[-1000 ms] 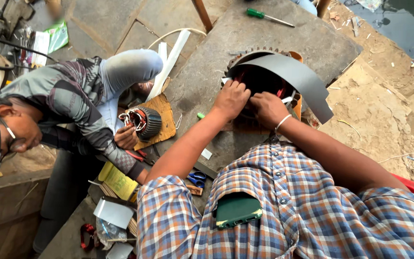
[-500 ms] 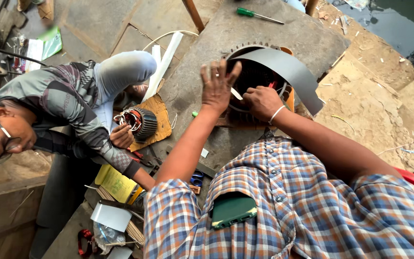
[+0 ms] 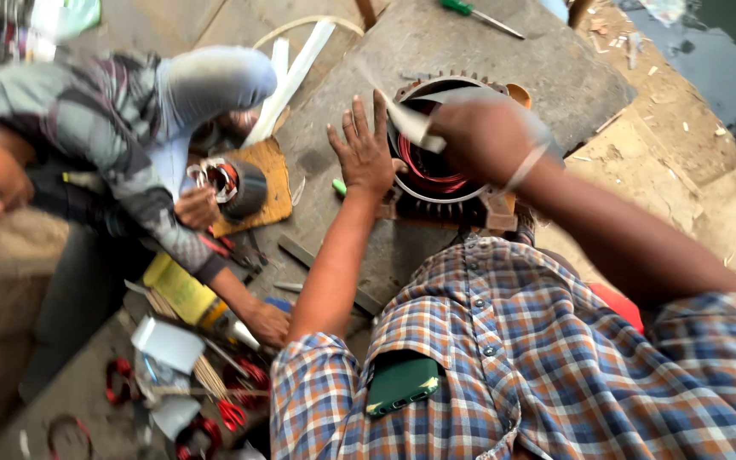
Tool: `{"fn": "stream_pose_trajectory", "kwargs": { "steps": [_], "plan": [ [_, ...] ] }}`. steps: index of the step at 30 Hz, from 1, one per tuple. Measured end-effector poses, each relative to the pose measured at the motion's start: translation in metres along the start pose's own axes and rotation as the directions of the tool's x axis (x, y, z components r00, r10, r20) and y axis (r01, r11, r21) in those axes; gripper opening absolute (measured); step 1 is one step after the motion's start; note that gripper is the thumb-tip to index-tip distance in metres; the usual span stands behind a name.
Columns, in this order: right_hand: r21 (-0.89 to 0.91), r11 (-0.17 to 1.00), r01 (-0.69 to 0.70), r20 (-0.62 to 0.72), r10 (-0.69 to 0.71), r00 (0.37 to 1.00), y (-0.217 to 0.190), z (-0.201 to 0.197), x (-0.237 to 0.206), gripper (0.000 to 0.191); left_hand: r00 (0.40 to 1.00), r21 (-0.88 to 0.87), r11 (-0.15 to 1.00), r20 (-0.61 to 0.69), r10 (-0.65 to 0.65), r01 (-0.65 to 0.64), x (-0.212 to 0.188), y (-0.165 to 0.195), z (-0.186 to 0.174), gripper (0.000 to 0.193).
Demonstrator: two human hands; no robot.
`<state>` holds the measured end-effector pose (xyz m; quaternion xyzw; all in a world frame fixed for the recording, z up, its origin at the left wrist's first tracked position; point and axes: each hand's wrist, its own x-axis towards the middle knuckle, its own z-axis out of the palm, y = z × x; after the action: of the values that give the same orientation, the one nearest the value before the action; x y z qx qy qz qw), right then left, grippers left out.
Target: The person cuts a strip from a large gray insulating sheet using scissors, then fits and presses the strip inside a motor stator lined with red copper windings, trimming the sheet with scissors to fit the slot.
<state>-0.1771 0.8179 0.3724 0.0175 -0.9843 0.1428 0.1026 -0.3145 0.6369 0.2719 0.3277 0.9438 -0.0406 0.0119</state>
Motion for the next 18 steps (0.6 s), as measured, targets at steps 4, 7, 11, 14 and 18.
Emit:
{"fn": "stream_pose_trajectory", "kwargs": {
  "steps": [4,7,11,14,18],
  "plan": [
    [0.304,0.953,0.013,-0.392,0.113,0.913,0.137,-0.052,-0.022,0.016,0.99,-0.096,0.995,-0.139,0.026,-0.04,-0.024,0.021,0.001,0.107],
    [0.452,0.879,-0.151,-0.451,0.371,0.812,0.246,-0.02,-0.036,0.01,0.929,-0.279,0.9,-0.257,0.267,-0.336,-0.049,0.05,0.007,0.061],
    [0.449,0.762,-0.466,-0.291,0.618,0.73,0.323,0.071,-0.056,0.022,0.948,-0.372,0.873,-0.09,0.304,-0.316,-0.05,0.088,0.021,0.038],
    [0.275,0.498,-0.822,0.124,0.83,0.544,0.323,0.115,-0.067,0.028,0.966,-0.302,0.932,0.098,0.238,-0.199,-0.038,0.108,0.029,0.047],
    [0.338,0.552,-0.762,0.202,0.749,0.632,0.307,0.14,-0.053,0.035,0.978,-0.206,0.964,0.09,0.188,-0.166,-0.03,0.123,0.041,0.042]
  ]
}}
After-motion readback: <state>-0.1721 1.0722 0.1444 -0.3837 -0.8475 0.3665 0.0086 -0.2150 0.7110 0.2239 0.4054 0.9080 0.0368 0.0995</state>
